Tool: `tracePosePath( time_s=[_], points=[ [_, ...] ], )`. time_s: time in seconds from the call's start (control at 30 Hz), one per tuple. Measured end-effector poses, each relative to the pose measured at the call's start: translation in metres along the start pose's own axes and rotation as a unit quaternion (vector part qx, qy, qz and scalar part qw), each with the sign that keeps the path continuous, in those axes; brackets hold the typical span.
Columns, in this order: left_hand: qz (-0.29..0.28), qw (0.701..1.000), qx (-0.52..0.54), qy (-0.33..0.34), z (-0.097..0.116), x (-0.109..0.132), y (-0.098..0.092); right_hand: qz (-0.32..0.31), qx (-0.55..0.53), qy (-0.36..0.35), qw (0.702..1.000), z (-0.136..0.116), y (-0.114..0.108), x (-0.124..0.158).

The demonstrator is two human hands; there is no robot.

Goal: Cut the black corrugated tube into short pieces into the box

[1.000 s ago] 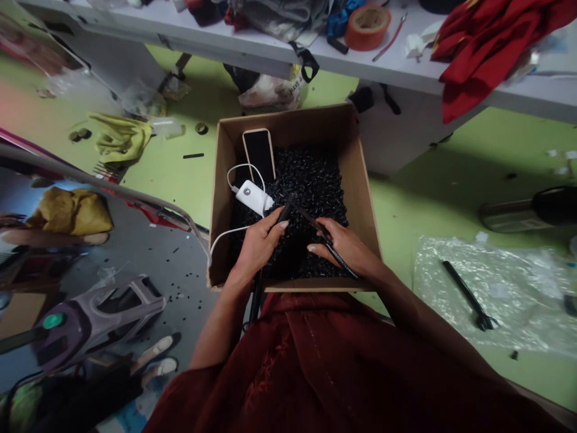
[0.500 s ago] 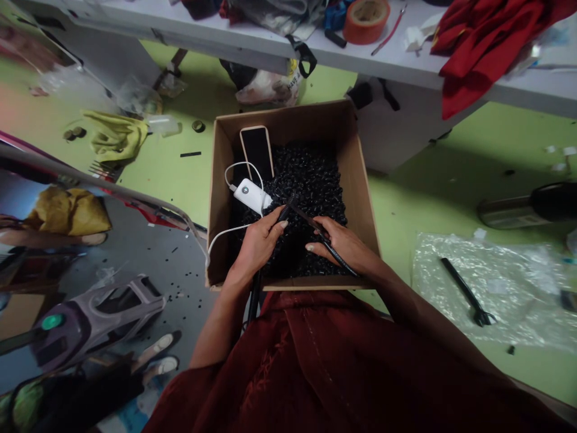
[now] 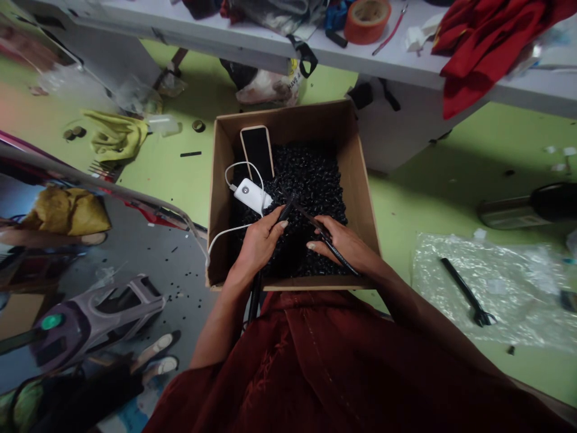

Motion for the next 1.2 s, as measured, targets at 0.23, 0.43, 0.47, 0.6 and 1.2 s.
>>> tracePosePath(
  time_s=[0.23, 0.43, 0.47, 0.6, 1.2],
  points=[
    [-0.025, 0.998, -0.04, 0.029, -0.001, 0.0, 0.005, -0.01, 0.002, -0.004, 1.0, 0.001, 0.001, 0.0],
    [-0.03, 0.994, -0.085, 0.062, -0.003, 0.0, 0.008, -0.006, 0.015, -0.005, 1.0, 0.002, 0.001, 0.001],
    [-0.03, 0.994, -0.092, 0.06, -0.003, 0.0, 0.008, -0.006, 0.019, -0.007, 1.0, 0.002, 0.001, 0.001],
    [-0.035, 0.991, -0.112, 0.065, -0.003, 0.0, 0.009, -0.011, 0.048, -0.027, 0.998, 0.006, 0.004, 0.001],
    [-0.063, 0.986, -0.137, 0.07, 0.002, 0.002, 0.014, -0.025, 0.127, -0.021, 0.991, 0.015, 0.009, 0.002]
  ],
)
Point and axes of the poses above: each hand's wrist, its own x-axis away from the middle knuckle, its own y-axis out of the palm, z = x × y, the point moved 7 cm from there along -x, towards the middle knuckle, and after that the axes turned 7 degrees about z, right-handed, at the moved point
